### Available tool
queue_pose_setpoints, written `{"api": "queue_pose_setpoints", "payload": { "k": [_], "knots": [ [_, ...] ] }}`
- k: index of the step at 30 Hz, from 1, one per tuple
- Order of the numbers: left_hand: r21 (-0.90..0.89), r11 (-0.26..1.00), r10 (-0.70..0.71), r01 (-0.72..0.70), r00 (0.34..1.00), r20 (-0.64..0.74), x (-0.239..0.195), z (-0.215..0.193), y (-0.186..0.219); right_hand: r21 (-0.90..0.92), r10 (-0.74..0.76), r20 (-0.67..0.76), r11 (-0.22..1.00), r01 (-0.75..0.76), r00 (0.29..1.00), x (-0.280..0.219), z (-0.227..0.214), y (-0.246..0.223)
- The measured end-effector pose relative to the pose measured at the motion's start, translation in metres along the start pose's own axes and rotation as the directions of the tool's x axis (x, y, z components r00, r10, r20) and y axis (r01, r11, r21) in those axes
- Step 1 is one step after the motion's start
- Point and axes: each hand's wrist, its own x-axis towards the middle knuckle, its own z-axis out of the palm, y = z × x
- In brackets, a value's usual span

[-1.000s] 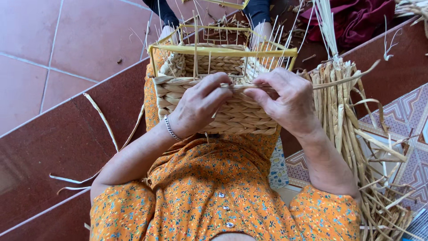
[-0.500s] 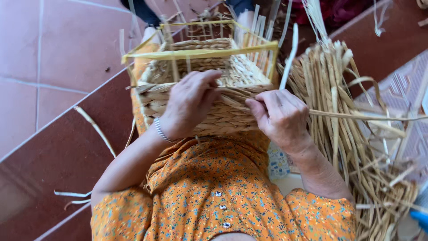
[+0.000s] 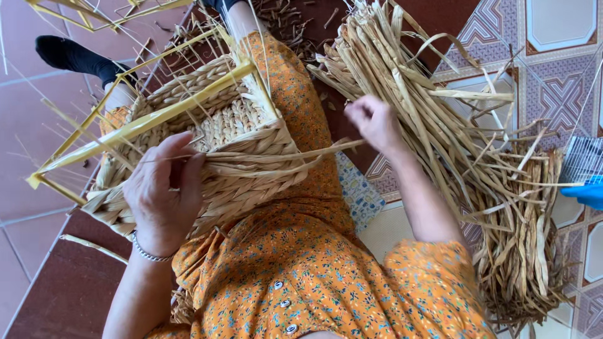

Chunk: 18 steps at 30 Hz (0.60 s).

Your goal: The person weaves a rectangular basket by hand, interlacing dried plant strips through a vertical frame. They repeatedly pull and tighten the strips to form the basket's sides.

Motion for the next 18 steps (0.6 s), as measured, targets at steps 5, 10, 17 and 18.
{"api": "queue_pose_setpoints", "payload": {
  "k": [5, 10, 17, 18],
  "knots": [
    [-0.004, 1.0, -0.031, 0.031, 0.999, 0.014, 0.001, -0.001, 0.0, -0.64, -0.263, -0.258, 0.767, 0.04, 0.93, 0.067, 0.014, 0.068],
    [-0.074, 0.996, -0.055, 0.057, 0.998, 0.026, 0.004, -0.004, 0.004, -0.72, -0.263, -0.247, 0.694, 0.005, 0.933, 0.085, 0.022, 0.087],
    [-0.116, 0.992, -0.038, 0.043, 0.998, 0.042, 0.002, -0.006, 0.002, -0.681, -0.131, -0.133, 0.732, 0.005, 0.982, 0.074, 0.01, 0.095],
    [-0.117, 0.992, -0.039, 0.043, 0.999, 0.036, 0.004, -0.005, 0.002, -0.721, -0.193, -0.138, 0.692, 0.035, 0.971, 0.077, 0.011, 0.098]
  ]
}}
